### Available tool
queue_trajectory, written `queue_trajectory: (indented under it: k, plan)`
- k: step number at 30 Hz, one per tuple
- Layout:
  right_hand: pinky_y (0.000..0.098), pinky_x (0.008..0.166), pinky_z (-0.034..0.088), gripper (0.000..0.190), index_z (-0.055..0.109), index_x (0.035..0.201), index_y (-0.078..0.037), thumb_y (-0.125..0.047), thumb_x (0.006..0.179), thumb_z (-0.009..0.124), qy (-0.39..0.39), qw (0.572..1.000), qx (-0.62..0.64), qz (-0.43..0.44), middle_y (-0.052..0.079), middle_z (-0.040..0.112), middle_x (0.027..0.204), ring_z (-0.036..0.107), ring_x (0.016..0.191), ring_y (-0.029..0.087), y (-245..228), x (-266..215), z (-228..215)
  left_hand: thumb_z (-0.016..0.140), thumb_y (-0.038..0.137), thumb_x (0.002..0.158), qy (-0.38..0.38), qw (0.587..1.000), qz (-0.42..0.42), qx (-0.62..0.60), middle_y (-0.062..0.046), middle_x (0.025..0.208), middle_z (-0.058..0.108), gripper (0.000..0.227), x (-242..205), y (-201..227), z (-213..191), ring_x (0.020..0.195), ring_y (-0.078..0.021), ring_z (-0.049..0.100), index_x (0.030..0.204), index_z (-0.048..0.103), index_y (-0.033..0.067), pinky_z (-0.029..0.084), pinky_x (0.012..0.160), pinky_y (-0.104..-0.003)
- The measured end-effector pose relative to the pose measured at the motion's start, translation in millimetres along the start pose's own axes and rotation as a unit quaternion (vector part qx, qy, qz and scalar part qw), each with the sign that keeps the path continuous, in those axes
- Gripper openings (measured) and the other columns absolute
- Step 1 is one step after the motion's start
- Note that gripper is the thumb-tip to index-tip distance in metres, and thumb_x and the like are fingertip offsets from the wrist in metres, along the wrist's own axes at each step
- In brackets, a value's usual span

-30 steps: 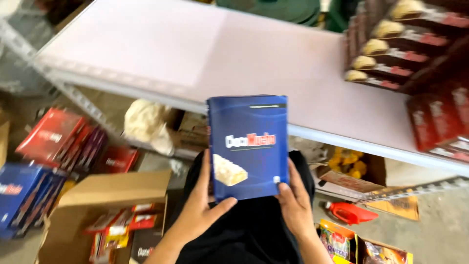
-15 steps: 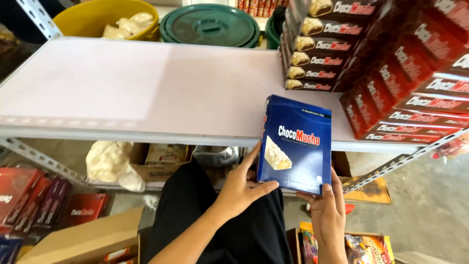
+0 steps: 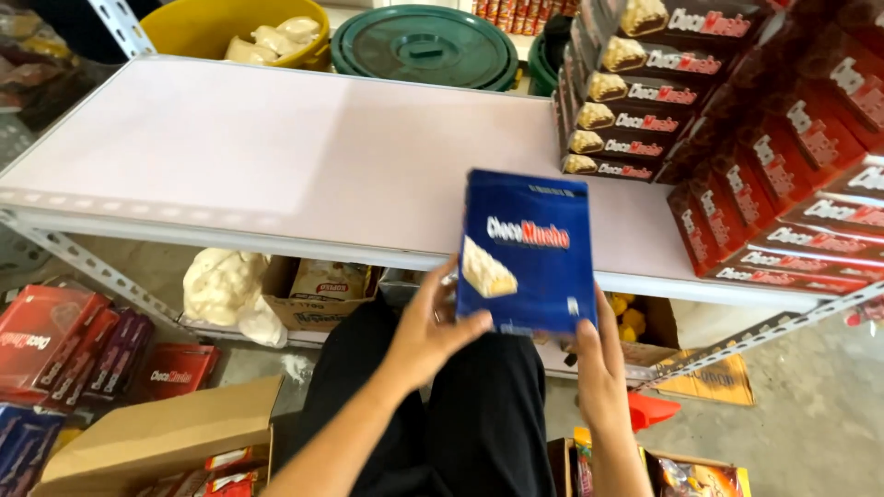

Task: Organizing and stocking boxes of chocolate wafers on grocery store shelves.

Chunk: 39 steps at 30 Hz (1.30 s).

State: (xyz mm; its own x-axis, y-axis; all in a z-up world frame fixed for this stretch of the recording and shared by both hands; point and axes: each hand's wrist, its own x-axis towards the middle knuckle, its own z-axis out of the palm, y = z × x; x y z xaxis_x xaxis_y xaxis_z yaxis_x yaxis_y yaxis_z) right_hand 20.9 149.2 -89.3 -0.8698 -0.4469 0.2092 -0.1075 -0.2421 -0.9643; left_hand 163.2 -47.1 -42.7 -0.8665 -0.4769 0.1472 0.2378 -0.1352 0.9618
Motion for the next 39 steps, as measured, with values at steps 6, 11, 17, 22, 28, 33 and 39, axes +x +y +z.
queue_trajectory:
  k: [6,11,17,22,28,33,39]
  plan:
    - [0.0328,0.073,0.047,0.076,0.034,0.164,-0.003,-0.016,0.099,0.070,-0.092,0.964,-0.237,-0.076,0.017,0.070,0.109,0.056,0.085,0.018,-15.0,79.6,34.6,0.065,0.064,0.082,0.059,0.939,0.043,0.336,-0.021,0.128,0.068,0.097,72.8,26.3,-42.7,0.121,-0.0338,0.064,0.156,0.037,0.0071,0.054,0.098,-0.047]
    - [0.0355,0.075,0.052,0.042,0.063,0.125,0.003,-0.027,0.099,0.077,-0.057,0.884,-0.461,-0.055,0.020,0.071,0.091,0.063,0.077,0.028,-9.1,134.4,53.2,0.062,0.070,0.094,0.101,0.831,0.127,0.532,-0.023,0.123,0.070,0.089,140.9,-4.3,-66.1,0.125,-0.0428,0.056,0.147,0.050,-0.0008,0.051,0.099,-0.050]
    - [0.0448,0.071,0.055,0.050,0.072,0.129,-0.006,-0.011,0.079,0.075,0.005,0.749,-0.578,-0.324,0.020,0.068,0.101,0.062,0.100,0.036,-8.6,181.9,73.0,0.068,0.052,0.084,0.080,0.872,0.077,0.477,-0.017,0.099,0.076,0.061,189.6,0.0,-40.9,0.085,-0.0296,0.074,0.129,0.068,0.0099,0.056,0.077,-0.044]
    - [0.0384,0.089,0.050,0.010,0.082,0.097,-0.018,-0.014,0.088,0.080,0.026,0.514,-0.734,-0.443,0.002,0.071,0.092,0.064,0.095,0.022,-3.2,244.9,63.5,0.078,0.036,0.083,0.142,0.831,0.198,0.501,-0.018,0.081,0.073,0.031,252.9,-32.7,-29.8,0.077,-0.0362,0.071,0.098,0.078,0.0089,0.055,0.070,-0.047]
    - [0.0356,0.089,0.047,0.013,0.081,0.098,-0.018,-0.018,0.085,0.083,-0.001,0.513,-0.713,-0.477,0.000,0.070,0.090,0.063,0.090,0.018,14.0,281.7,53.8,0.076,0.029,0.084,0.140,0.817,0.189,0.526,-0.015,0.080,0.074,0.020,287.9,-46.3,-33.0,0.078,-0.0334,0.073,0.086,0.076,0.0086,0.056,0.070,-0.046]
    - [0.0375,0.091,0.047,0.013,0.080,0.095,-0.017,-0.021,0.084,0.081,-0.003,0.532,-0.699,-0.477,0.001,0.069,0.089,0.065,0.094,0.020,24.8,293.1,49.6,0.075,0.024,0.084,0.161,0.814,0.194,0.523,-0.016,0.079,0.074,0.016,297.0,-42.3,-29.1,0.078,-0.0340,0.073,0.090,0.075,0.0094,0.055,0.069,-0.047]
    - [0.0441,0.095,0.047,0.017,0.077,0.098,-0.018,-0.028,0.107,0.067,0.004,0.452,-0.783,-0.427,0.005,0.068,0.093,0.065,0.096,0.024,75.3,339.7,11.9,0.073,0.010,0.077,0.193,0.850,0.254,0.419,-0.015,0.092,0.075,0.028,330.7,-114.0,-39.2,0.090,-0.0355,0.071,0.105,0.073,0.0107,0.055,0.080,-0.048]
